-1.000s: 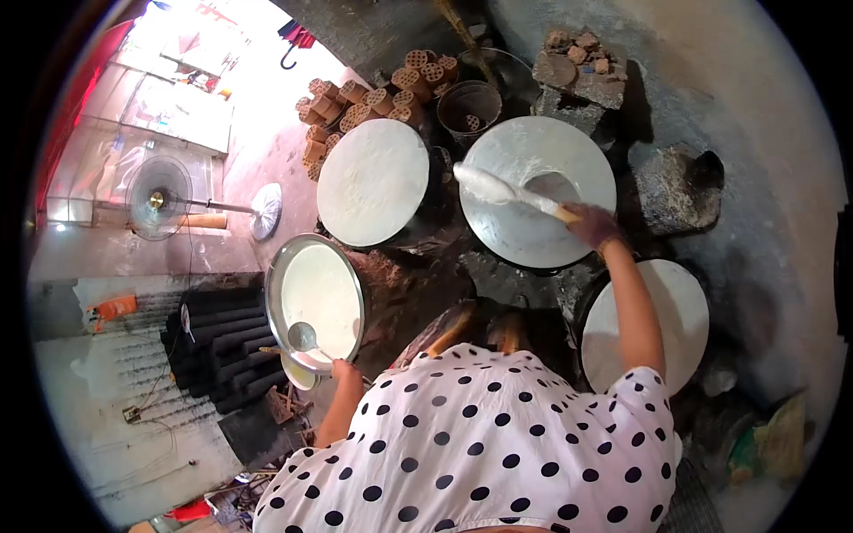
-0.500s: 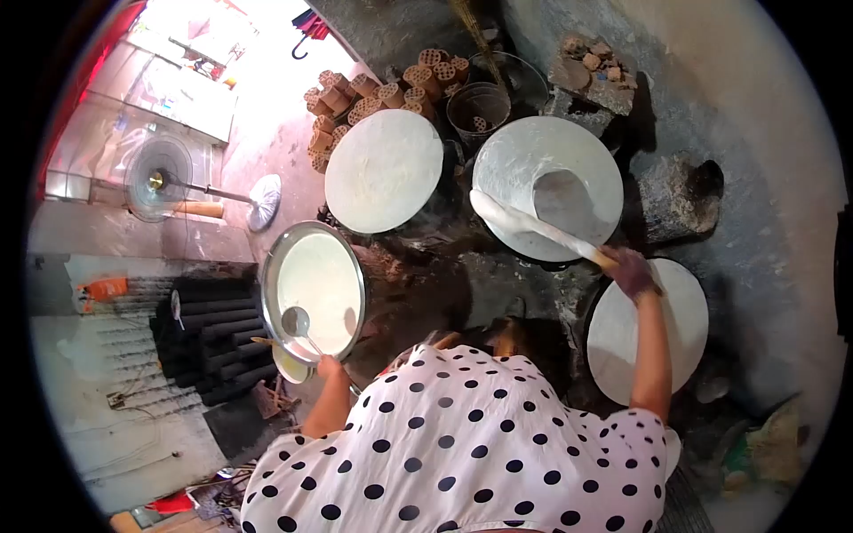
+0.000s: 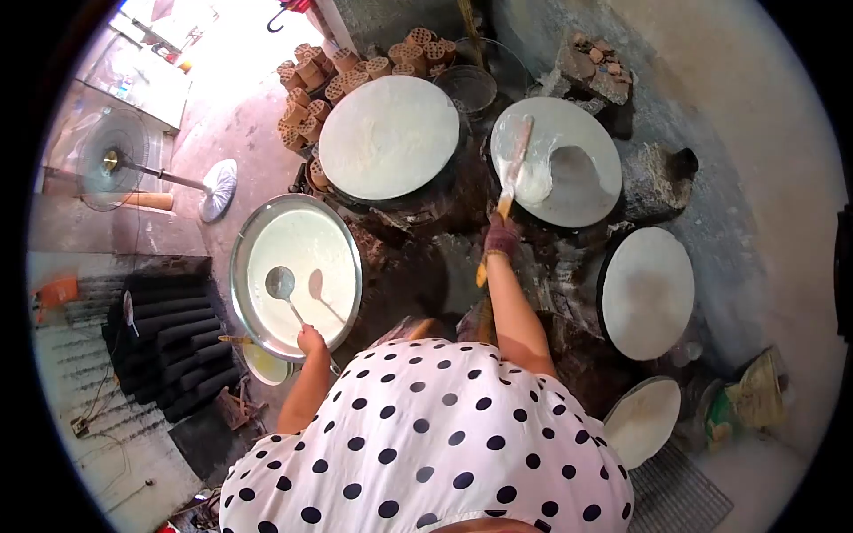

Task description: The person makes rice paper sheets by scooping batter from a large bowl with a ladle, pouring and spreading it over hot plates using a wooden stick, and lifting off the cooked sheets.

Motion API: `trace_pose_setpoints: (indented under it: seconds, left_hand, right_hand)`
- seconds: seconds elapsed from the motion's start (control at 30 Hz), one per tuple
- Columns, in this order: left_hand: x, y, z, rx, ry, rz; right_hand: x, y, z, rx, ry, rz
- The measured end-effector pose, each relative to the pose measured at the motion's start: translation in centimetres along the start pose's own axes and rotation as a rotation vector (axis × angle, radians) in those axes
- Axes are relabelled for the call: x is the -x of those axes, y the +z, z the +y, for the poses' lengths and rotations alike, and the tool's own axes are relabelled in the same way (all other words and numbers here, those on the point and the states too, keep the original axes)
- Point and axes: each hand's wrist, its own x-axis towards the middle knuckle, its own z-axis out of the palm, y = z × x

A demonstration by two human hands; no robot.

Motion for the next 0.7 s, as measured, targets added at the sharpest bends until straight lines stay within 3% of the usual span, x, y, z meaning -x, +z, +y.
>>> trace_pose_setpoints:
  seconds: [0.07,0.13,0.23,0.3,0.33,0.43,0.47,0.5,0.53,0.57,0.7]
  left_hand:
    - [-2.1,-0.7,-1.2,0.076,0.028,-0.023]
    - [-2.4,-2.4,-0.6,0.05,0.04,-0.001]
    - [-4.3,-4.3,-1.9,-0.007,0.033,0.031]
    - [-5.0,-5.3,-1.8,-0.017,0.035,0.067]
    - [-5.4,-5.9,-1.7,-0.024,0.05,0.069]
    - [-6.3,-7.2,-0.7,0.039,-0.018,0.05]
    - [-6.9,-7.0,-0.7,0.037,-0.013,0.04]
    - [-7.9,-6.9,-1.1,0.018,0.027,0.111]
    - [-8.5,-6.8,-1.6,0.0,0.063,0.182]
    - [-8.4,-7.0,-1.4,0.021,-0.017,0.128]
    - [-9.0,-5.3,-1.3,0.019,-0.008,0.102]
  right_hand:
    - [1.3,-2.2,2.3,0.084,0.199,-0.066]
    - [1.7,-4.8,5.3,-0.413,0.467,-0.132]
    - [1.8,-4.3,1.3,-0.568,0.526,0.074]
    - [3.0,-2.7,-4.6,-0.855,0.534,-0.156]
    - [2.7,-1.2,-5.6,-0.781,0.501,-0.308]
    - [3.5,1.1,-4.2,-0.756,0.588,-0.299]
    - [2.8,1.8,-0.9,-0.68,0.496,-0.283]
    - [2.3,1.2,1.4,-0.595,0.404,-0.266]
    - [2.5,-0.8,2.4,-0.661,0.481,-0.271]
    - [4.2,-4.5,0.9,-0.605,0.451,-0.198]
    - [1.7,-9.4,6.9,-0.148,0.426,-0.097]
